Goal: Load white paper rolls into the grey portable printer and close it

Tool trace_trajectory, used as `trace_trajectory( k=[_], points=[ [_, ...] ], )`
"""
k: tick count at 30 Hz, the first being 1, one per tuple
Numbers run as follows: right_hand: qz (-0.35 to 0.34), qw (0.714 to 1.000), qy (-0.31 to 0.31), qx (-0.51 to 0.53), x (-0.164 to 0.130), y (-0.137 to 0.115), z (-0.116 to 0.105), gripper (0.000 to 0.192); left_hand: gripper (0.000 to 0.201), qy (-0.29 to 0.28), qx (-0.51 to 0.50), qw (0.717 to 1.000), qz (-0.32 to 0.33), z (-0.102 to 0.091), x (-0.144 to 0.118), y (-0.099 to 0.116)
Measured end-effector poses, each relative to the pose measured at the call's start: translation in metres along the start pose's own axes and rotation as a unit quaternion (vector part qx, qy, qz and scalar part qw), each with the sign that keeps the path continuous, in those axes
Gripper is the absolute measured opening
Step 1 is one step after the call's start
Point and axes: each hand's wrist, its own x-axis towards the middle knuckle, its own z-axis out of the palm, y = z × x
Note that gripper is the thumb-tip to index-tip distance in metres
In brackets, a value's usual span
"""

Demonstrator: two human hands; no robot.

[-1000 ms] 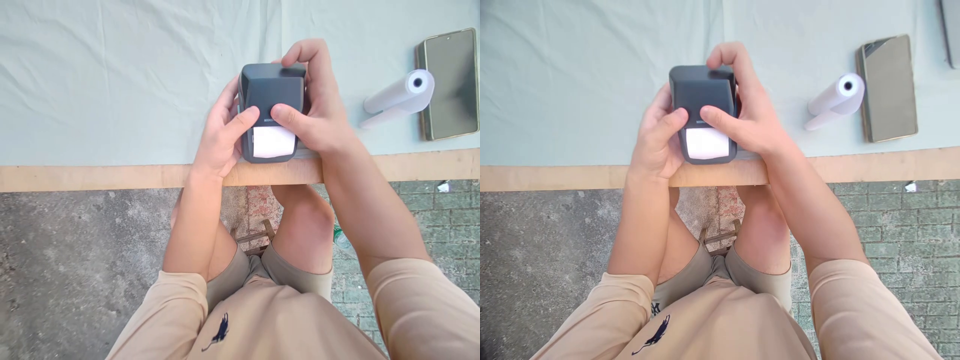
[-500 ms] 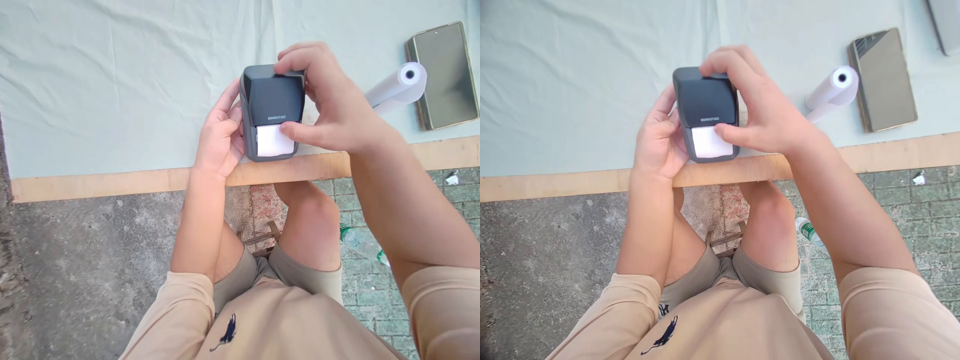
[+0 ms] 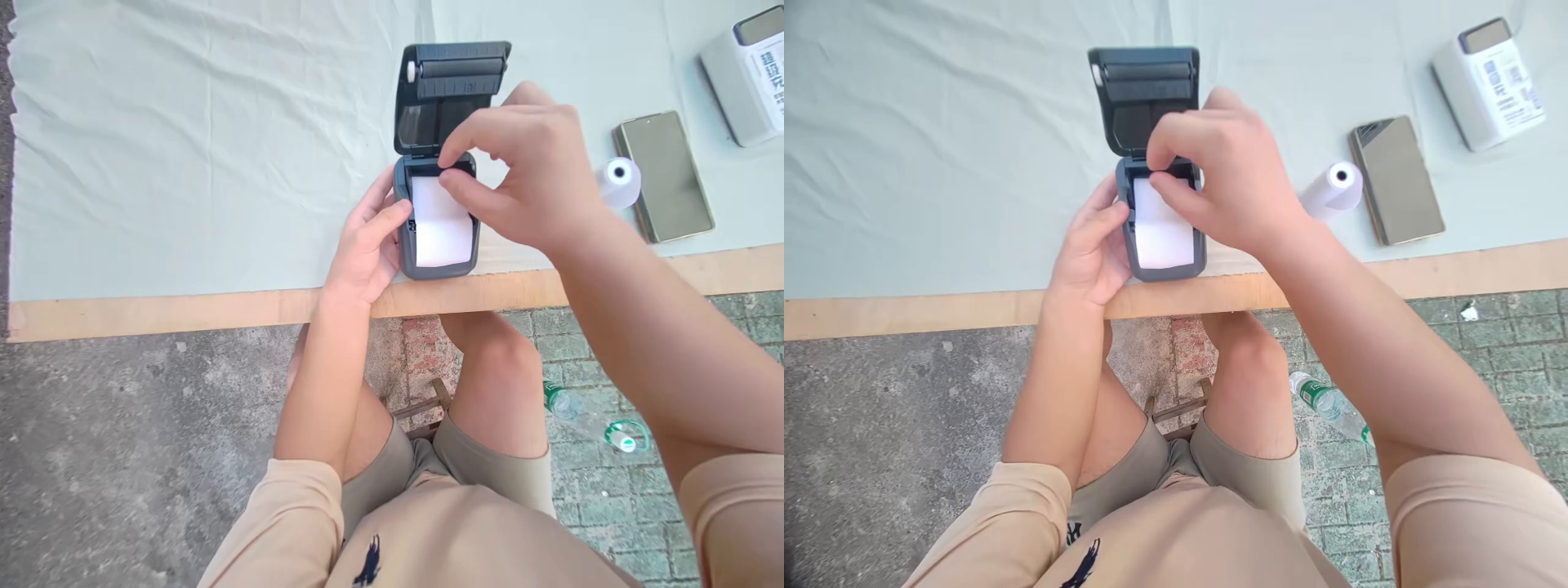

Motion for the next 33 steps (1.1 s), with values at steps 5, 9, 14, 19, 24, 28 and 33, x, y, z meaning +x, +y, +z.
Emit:
trace_trajectory(
  k=[5,9,14,19,24,28,33],
  points=[
    [-0.043,0.972,-0.169,-0.158,0.017,0.011,0.006,0.018,0.034,0.004,0.001,1.0,-0.002,0.0,0.0,0.0],
    [-0.009,0.964,-0.194,-0.182,0.029,0.001,0.0,0.029,0.031,0.02,0.006,1.0,0.0,0.001,0.0,-0.001],
    [0.104,0.984,-0.064,0.13,-0.002,-0.01,-0.035,0.026,0.031,0.033,0.007,0.999,-0.005,0.003,0.0,0.0],
    [0.316,0.811,0.122,0.477,-0.072,0.006,-0.012,0.019,0.034,0.022,0.006,1.0,-0.009,0.004,0.0,0.002],
    [0.32,0.836,0.115,0.43,-0.102,0.002,0.016,0.031,0.03,0.021,0.019,1.0,-0.008,0.004,-0.001,0.002],
    [0.277,0.926,0.152,0.207,-0.084,0.013,0.005,0.029,0.031,0.034,0.04,0.999,-0.004,0.004,-0.001,0.001],
    [0.276,0.96,0.019,-0.049,-0.073,0.03,0.006,0.029,0.031,0.035,0.051,0.998,0.0,0.004,-0.001,0.002]
  ],
)
